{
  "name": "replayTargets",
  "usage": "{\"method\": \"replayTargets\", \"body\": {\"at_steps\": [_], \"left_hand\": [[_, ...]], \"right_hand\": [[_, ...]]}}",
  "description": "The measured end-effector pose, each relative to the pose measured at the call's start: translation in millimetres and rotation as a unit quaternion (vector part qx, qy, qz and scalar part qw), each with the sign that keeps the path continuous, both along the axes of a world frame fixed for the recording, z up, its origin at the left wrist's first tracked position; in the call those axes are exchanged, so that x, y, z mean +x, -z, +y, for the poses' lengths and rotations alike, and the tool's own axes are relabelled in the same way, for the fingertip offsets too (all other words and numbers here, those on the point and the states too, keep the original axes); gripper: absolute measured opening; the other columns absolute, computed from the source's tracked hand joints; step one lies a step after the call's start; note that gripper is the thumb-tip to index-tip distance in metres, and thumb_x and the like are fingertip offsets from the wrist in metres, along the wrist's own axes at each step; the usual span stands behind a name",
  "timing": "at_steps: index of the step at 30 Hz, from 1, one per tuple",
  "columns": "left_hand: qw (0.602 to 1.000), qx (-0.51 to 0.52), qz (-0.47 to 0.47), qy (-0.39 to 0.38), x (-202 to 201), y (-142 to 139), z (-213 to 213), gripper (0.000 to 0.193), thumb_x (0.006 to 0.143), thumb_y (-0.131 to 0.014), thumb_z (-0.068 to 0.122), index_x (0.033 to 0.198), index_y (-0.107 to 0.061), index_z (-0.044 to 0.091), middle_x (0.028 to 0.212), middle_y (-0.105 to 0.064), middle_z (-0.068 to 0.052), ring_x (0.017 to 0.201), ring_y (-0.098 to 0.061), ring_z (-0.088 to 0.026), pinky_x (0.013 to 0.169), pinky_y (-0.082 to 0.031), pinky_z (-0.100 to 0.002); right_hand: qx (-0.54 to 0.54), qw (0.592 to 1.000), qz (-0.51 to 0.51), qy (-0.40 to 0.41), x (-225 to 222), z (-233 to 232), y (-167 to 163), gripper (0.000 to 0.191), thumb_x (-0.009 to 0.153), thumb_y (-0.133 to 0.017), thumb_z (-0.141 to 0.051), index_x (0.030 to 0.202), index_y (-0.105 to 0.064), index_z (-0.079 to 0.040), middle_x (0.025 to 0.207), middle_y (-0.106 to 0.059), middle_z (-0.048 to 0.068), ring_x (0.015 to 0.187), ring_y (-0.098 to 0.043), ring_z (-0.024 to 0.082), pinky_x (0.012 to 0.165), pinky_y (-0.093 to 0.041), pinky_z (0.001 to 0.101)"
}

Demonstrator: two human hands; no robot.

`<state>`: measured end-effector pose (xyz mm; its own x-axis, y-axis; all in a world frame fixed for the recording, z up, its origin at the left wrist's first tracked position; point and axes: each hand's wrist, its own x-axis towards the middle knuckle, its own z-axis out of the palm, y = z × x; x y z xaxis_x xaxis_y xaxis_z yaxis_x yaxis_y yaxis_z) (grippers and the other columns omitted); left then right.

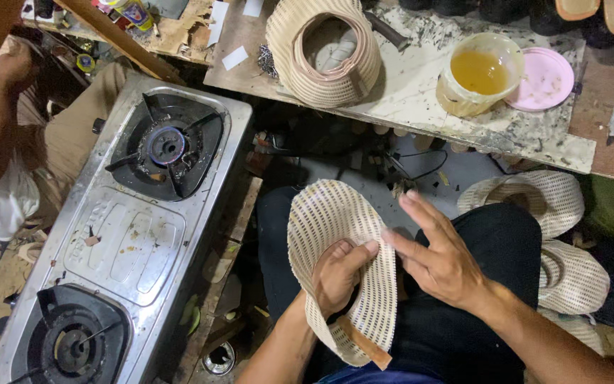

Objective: The person sits on the floor holding a woven mesh shoe upper on their lap. They dip their fingers into a cup of yellow glue, spread it along the upper's edge, and press a thin strip onto the glued edge, repeating the glue-and-press cycle and turning the upper to work different sections.

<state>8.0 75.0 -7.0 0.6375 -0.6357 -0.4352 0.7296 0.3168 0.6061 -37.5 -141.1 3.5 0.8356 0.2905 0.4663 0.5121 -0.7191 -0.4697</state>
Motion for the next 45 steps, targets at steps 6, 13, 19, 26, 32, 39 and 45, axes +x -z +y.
{"method": "replayTargets", "body": {"at_steps": [6,13,19,26,32,39,45], "left_hand": [[0.998,0.028,-0.029,-0.04,7,5,2,0.025,0.103,-0.058,0.018,0.104,-0.069,-0.003,0.09,-0.073,-0.009,0.076,-0.066,-0.014,0.069,-0.052,-0.026],[0.992,0.053,-0.078,-0.087,17,-1,9,0.028,0.103,-0.059,0.02,0.101,-0.069,-0.007,0.09,-0.072,-0.009,0.079,-0.065,-0.015,0.073,-0.051,-0.029],[0.961,0.224,-0.143,-0.076,11,-15,-4,0.031,0.096,-0.063,0.024,0.114,-0.068,-0.001,0.1,-0.072,-0.005,0.09,-0.066,-0.013,0.079,-0.053,-0.028],[0.861,0.283,-0.421,0.044,-3,5,24,0.035,0.103,-0.056,0.027,0.127,-0.068,0.005,0.111,-0.073,-0.004,0.1,-0.069,-0.013,0.089,-0.054,-0.027],[0.969,0.229,-0.094,-0.011,-9,20,30,0.029,0.101,-0.062,0.025,0.104,-0.068,-0.003,0.088,-0.072,-0.007,0.073,-0.066,-0.013,0.066,-0.05,-0.027],[0.977,0.151,-0.132,-0.075,-2,22,32,0.022,0.094,-0.067,0.02,0.104,-0.069,0.0,0.084,-0.072,-0.005,0.069,-0.064,-0.011,0.065,-0.054,-0.028],[0.981,0.139,-0.108,-0.082,7,6,28,0.024,0.091,-0.064,0.014,0.114,-0.065,0.009,0.09,-0.07,0.0,0.076,-0.066,-0.009,0.068,-0.056,-0.027]], "right_hand": [[-0.016,0.998,-0.054,-0.023,-7,-1,-4,0.051,0.083,-0.071,0.0,0.126,-0.07,-0.026,0.153,-0.043,0.01,0.146,-0.04,0.035,0.118,-0.04,0.0518],[0.0,1.0,-0.011,-0.027,-13,10,-2,0.047,0.082,-0.071,-0.001,0.124,-0.07,-0.022,0.149,-0.047,0.012,0.137,-0.052,0.036,0.109,-0.048,0.0459],[0.294,0.927,0.231,0.022,-19,30,-7,0.068,0.08,-0.076,-0.002,0.143,-0.049,-0.001,0.139,-0.049,0.017,0.098,-0.07,0.015,0.084,-0.062,0.0306],[0.089,0.978,0.159,0.098,19,-11,-41,0.047,0.084,-0.077,-0.014,0.128,-0.065,-0.004,0.123,-0.06,0.011,0.094,-0.07,0.016,0.084,-0.06,0.034],[-0.149,0.964,-0.065,0.213,111,-97,-69,0.045,0.092,-0.081,-0.04,0.122,-0.075,-0.007,0.157,-0.048,0.019,0.142,-0.049,0.041,0.119,-0.04,0.0511],[-0.177,0.966,-0.013,0.186,155,-144,-73,0.046,0.082,-0.085,-0.048,0.107,-0.08,-0.009,0.163,-0.044,0.024,0.152,-0.033,0.051,0.121,-0.028,0.0615],[-0.023,0.989,0.054,0.138,85,-94,-66,0.021,0.09,-0.074,-0.026,0.075,-0.072,-0.011,0.146,-0.062,0.009,0.154,-0.044,0.03,0.133,-0.029,0.0495]]}}
